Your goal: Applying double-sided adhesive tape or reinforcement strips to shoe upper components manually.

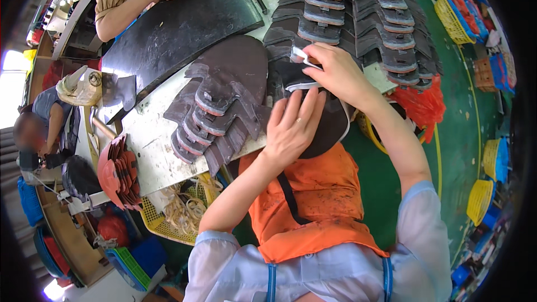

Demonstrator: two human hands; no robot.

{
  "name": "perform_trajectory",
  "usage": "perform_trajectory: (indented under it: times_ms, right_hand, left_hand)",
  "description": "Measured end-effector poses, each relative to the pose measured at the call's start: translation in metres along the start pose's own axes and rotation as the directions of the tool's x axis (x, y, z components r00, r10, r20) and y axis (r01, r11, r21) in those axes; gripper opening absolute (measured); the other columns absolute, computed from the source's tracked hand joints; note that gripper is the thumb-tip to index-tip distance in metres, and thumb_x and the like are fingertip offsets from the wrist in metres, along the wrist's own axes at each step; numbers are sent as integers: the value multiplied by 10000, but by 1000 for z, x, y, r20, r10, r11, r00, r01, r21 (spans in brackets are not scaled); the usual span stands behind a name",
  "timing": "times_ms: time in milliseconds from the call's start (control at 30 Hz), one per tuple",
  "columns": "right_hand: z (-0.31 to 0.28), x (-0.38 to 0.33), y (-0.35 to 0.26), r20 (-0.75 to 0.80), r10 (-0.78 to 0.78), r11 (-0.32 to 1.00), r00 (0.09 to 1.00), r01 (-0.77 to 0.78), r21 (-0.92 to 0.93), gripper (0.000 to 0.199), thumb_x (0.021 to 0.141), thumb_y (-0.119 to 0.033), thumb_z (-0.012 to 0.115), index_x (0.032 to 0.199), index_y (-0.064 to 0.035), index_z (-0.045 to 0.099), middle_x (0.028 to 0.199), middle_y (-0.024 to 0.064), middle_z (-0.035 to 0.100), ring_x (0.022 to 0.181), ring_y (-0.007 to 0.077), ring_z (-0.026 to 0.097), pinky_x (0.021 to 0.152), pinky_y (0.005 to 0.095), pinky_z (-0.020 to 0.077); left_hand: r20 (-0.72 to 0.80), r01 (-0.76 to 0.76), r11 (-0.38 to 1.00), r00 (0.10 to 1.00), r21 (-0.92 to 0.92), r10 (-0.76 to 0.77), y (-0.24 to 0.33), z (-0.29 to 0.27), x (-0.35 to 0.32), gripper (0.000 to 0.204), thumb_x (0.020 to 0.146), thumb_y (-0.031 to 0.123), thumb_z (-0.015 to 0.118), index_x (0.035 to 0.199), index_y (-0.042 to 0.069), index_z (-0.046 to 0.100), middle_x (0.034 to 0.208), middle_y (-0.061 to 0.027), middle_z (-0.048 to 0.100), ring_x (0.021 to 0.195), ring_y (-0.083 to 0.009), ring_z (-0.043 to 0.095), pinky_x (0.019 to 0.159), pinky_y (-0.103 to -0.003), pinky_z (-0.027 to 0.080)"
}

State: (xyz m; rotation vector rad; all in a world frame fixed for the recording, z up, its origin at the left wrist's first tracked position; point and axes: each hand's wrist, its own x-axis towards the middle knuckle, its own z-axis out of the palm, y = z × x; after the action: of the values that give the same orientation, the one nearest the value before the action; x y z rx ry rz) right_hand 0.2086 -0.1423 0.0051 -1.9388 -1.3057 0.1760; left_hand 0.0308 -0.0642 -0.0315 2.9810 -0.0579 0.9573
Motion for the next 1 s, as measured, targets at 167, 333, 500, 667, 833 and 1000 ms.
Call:
perform_trajectory:
  times_ms: [167,333,500,667,833,1000]
  right_hand:
    - [2,0,-3,17,-37,998,999,37,-40,124,820,-65,652,927,-2,657,935,149,656,844,342,661,731,394,519]
    - [-7,-45,-29,83,-217,976,973,216,18,184,823,1,653,1004,24,628,1074,143,691,971,331,685,835,416,568]
    - [10,-63,-19,26,-247,961,969,249,-120,155,829,-19,641,980,15,628,1154,149,686,1080,309,673,957,425,557]
    - [13,-60,-20,96,-301,918,949,316,-242,209,810,-1,655,1018,23,644,1151,129,691,1111,300,664,1005,429,540]
    - [14,-65,-21,111,-276,915,955,296,-274,198,859,-94,638,1025,14,651,1138,152,689,1092,293,668,1001,410,531]
    - [-17,-87,-14,-99,-24,999,995,19,-46,265,779,-167,824,924,5,684,934,109,721,831,312,706,754,404,564]
  left_hand:
    - [172,55,998,983,17,-57,6,6,3,485,827,105,571,1303,27,613,1384,-144,534,1258,-295,510,1024,-440,427]
    - [229,104,973,972,-206,-56,2,7,-6,437,780,73,610,1211,4,636,1257,-165,609,1196,-357,567,1076,-493,426]
    - [-26,86,963,995,-256,-96,-1,13,-18,417,737,-14,684,1151,10,639,1174,-174,612,1043,-382,644,928,-452,553]
    - [-168,251,919,935,-305,-311,0,23,-22,510,793,-50,728,1276,3,573,1348,-266,512,1030,-371,652,750,-378,590]
    - [35,269,936,963,-225,-268,-1,-1,-13,489,814,9,718,1286,20,593,1329,-191,585,1100,-364,628,897,-441,540]
    - [246,583,690,811,-430,-531,-26,-24,-9,383,827,116,760,1189,39,662,1243,-138,608,1063,-314,648,922,-442,493]
